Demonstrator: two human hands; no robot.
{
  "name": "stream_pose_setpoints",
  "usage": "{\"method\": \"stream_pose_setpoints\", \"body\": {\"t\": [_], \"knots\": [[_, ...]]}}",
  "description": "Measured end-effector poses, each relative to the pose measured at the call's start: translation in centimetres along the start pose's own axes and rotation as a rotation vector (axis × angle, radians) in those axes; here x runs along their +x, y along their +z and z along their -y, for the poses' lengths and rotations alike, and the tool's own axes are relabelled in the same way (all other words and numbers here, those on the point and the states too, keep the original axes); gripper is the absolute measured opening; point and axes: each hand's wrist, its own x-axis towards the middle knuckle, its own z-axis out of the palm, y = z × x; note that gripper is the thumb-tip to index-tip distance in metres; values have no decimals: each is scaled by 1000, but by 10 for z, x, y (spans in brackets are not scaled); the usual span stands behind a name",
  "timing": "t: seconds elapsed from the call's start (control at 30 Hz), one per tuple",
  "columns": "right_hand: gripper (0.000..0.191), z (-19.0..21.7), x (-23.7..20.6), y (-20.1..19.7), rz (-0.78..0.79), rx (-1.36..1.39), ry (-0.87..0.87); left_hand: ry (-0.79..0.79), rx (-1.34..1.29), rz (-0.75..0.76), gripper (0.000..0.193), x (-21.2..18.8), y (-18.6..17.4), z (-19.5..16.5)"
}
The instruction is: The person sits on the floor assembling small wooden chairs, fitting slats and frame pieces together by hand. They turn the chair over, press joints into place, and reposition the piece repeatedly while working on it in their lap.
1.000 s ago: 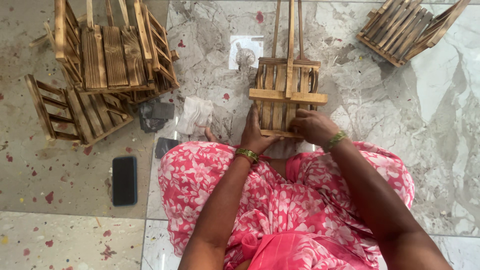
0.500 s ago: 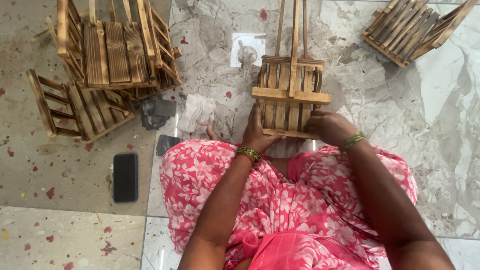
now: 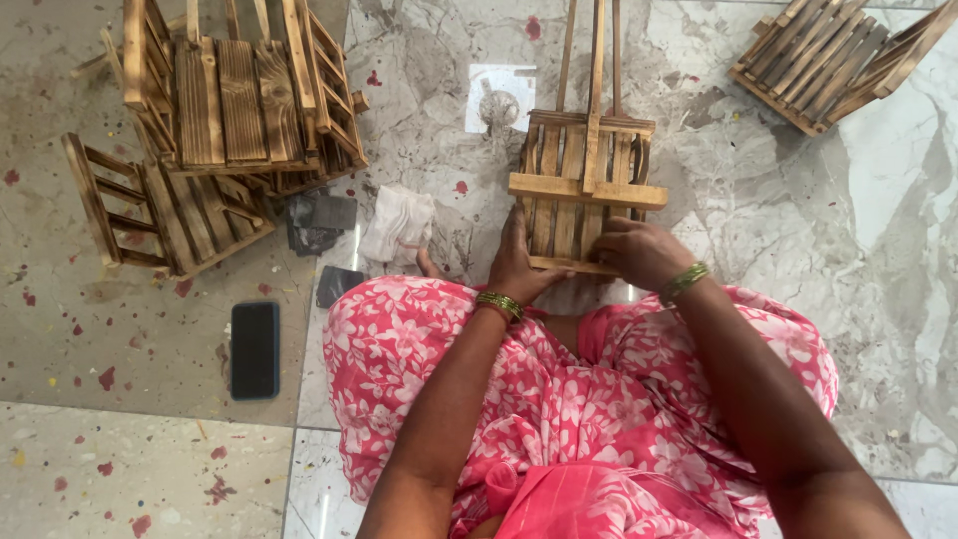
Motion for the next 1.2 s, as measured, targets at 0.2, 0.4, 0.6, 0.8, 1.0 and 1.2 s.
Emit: {"method": "stream_pose_setpoints", "body": {"t": [0.2,0.4,0.6,0.8,1.0,1.2], "knots": [[16,21,16,12,-213,100,-203,-35,4,35,147,1,0,0],[15,23,11,5,-22,-19,-42,-14,-10,8,146,0,-1,-3],[19,17,0,-9,40,-54,128,-13,-39,24,145,1,-2,-5],[14,21,15,16,-107,-9,-116,-106,-59,66,148,2,-5,-8],[16,-31,-43,-32,-71,-75,90,39,-76,-23,142,1,0,-2],[13,-2,-12,-5,-229,128,-63,31,-23,3,144,3,4,3]]}}
